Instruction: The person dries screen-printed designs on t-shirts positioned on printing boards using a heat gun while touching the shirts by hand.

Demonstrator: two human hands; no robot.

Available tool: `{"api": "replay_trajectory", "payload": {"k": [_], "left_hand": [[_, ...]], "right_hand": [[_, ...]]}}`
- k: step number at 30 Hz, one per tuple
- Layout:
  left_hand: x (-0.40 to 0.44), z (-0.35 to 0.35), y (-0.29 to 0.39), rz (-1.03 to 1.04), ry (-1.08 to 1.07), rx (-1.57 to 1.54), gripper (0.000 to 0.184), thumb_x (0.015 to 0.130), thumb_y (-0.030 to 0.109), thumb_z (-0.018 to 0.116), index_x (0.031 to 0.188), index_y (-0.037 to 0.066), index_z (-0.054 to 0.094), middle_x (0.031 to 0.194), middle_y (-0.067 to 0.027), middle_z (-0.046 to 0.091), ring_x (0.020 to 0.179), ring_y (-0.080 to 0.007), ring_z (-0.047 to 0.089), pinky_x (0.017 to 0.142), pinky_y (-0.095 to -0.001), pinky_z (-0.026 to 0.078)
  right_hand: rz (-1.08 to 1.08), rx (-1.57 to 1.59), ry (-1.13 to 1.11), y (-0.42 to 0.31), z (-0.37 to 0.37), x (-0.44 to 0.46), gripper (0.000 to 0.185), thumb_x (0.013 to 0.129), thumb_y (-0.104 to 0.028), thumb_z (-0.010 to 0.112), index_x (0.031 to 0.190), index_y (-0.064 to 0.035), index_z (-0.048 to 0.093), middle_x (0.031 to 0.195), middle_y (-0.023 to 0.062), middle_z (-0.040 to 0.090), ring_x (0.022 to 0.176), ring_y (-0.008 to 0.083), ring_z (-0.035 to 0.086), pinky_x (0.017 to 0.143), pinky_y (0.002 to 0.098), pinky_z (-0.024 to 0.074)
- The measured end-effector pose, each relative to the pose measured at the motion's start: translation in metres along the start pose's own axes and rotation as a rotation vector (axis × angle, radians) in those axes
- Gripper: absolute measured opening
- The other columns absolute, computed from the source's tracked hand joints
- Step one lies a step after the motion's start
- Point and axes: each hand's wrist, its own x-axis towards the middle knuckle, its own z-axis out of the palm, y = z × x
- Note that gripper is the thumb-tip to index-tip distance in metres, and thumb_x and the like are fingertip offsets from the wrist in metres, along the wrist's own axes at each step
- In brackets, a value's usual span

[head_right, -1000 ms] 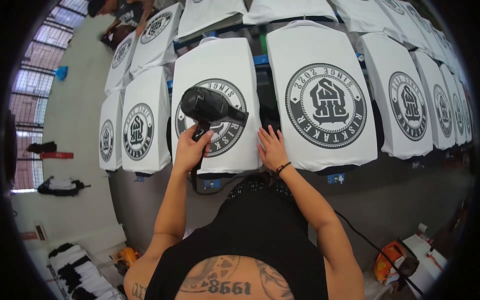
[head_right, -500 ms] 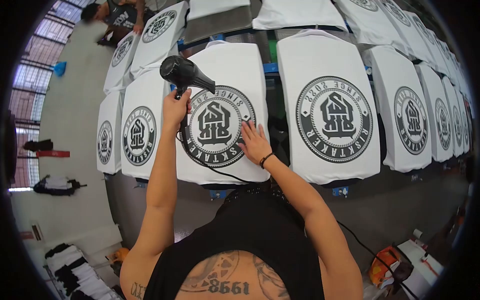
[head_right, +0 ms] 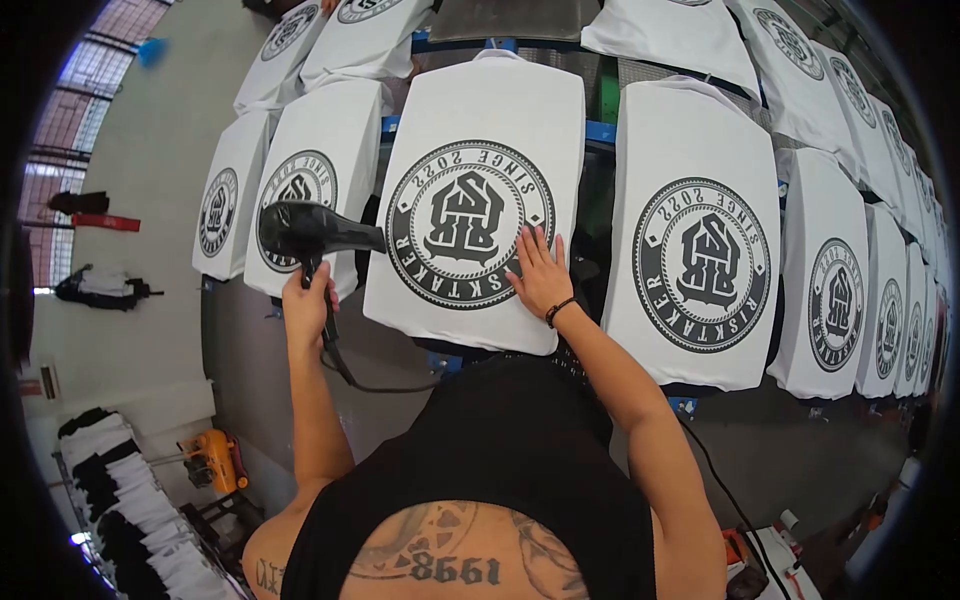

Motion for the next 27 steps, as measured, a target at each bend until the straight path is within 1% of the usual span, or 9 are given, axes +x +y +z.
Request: {"api": "replay_trajectory", "payload": {"k": [5,7,8,11,13,16,23,25,27], "left_hand": [[-0.072,0.002,0.0,-0.122,-0.051,-0.075,0.024,0.098,0.023,0.069,0.094,0.002,0.06,0.072,-0.0018,0.059,0.056,-0.0092,0.057,0.048,-0.0262,0.046],[-0.098,0.01,0.002,-0.131,-0.042,-0.058,0.022,0.098,0.023,0.069,0.094,0.002,0.06,0.072,-0.0017,0.059,0.056,-0.009,0.057,0.048,-0.0259,0.046],[-0.11,0.016,0.003,-0.131,-0.071,-0.061,0.022,0.097,0.022,0.069,0.093,0.003,0.06,0.072,-0.0016,0.059,0.056,-0.0089,0.057,0.048,-0.0258,0.046],[-0.143,0.044,0.008,-0.129,-0.107,-0.063,0.022,0.097,0.022,0.07,0.093,0.003,0.061,0.072,-0.0014,0.06,0.056,-0.0087,0.057,0.048,-0.0255,0.046],[-0.161,0.064,0.012,-0.122,-0.124,-0.053,0.022,0.097,0.022,0.07,0.093,0.003,0.061,0.072,-0.0014,0.06,0.056,-0.0085,0.057,0.048,-0.0253,0.046],[-0.184,0.094,0.017,-0.09,-0.22,-0.023,0.022,0.096,0.022,0.071,0.091,0.002,0.061,0.072,-0.0014,0.06,0.056,-0.0083,0.057,0.049,-0.0248,0.047],[-0.213,0.186,0.038,0.045,-0.427,0.008,0.025,0.096,0.023,0.072,0.096,0.0,0.061,0.072,-0.0015,0.06,0.056,-0.0082,0.057,0.048,-0.025,0.047],[-0.216,0.21,0.048,0.066,-0.508,-0.007,0.026,0.096,0.023,0.072,0.098,0.0,0.061,0.072,-0.0017,0.06,0.056,-0.0084,0.057,0.049,-0.025,0.047],[-0.22,0.234,0.054,0.084,-0.592,-0.017,0.029,0.095,0.024,0.073,0.101,-0.002,0.061,0.072,-0.002,0.06,0.055,-0.0087,0.057,0.049,-0.0251,0.047]], "right_hand": [[-0.004,0.069,-0.002,0.009,-0.007,-0.008,0.061,0.102,-0.039,0.051,0.149,-0.0013,0.044,0.162,0.0133,0.035,0.153,0.0332,0.025,0.124,0.0566,0.0121],[0.004,0.243,0.132,0.015,-0.017,-0.025,0.053,0.101,-0.031,0.056,0.144,-0.0015,0.05,0.16,0.0137,0.039,0.151,0.0352,0.03,0.123,0.0549,0.0177],[0.007,0.284,0.202,0.017,-0.025,-0.034,0.046,0.099,-0.023,0.06,0.139,-0.0015,0.056,0.154,0.014,0.047,0.146,0.0364,0.038,0.121,0.0519,0.0252],[-0.005,0.457,0.258,0.031,-0.045,-0.068,0.042,0.096,-0.018,0.063,0.135,-0.0013,0.059,0.147,0.0139,0.054,0.141,0.036,0.046,0.118,0.0496,0.0319],[-0.006,0.578,0.337,0.042,-0.065,-0.092,0.031,0.093,-0.012,0.066,0.123,-0.0034,0.067,0.129,0.0125,0.067,0.124,0.0329,0.06,0.106,0.044,0.0456],[0.055,0.67,0.39,0.065,-0.099,-0.126,0.016,0.092,-0.012,0.067,0.106,-0.0043,0.073,0.105,0.0124,0.074,0.096,0.0326,0.069,0.086,0.0408,0.0542],[0.285,0.761,0.499,0.119,-0.171,-0.21,0.012,0.094,-0.012,0.068,0.099,-0.0045,0.075,0.095,0.0137,0.074,0.089,0.0311,0.071,0.079,0.0372,0.0551],[0.299,0.783,0.563,0.138,-0.204,-0.237,0.011,0.095,-0.009,0.067,0.099,-0.0019,0.074,0.099,0.0113,0.076,0.09,0.023,0.073,0.077,0.0324,0.0549],[0.221,0.674,0.838,0.158,-0.258,-0.261,0.014,0.096,-0.004,0.064,0.107,-0.0016,0.073,0.105,0.012,0.075,0.095,0.0225,0.071,0.083,0.0337,0.0548]]}}
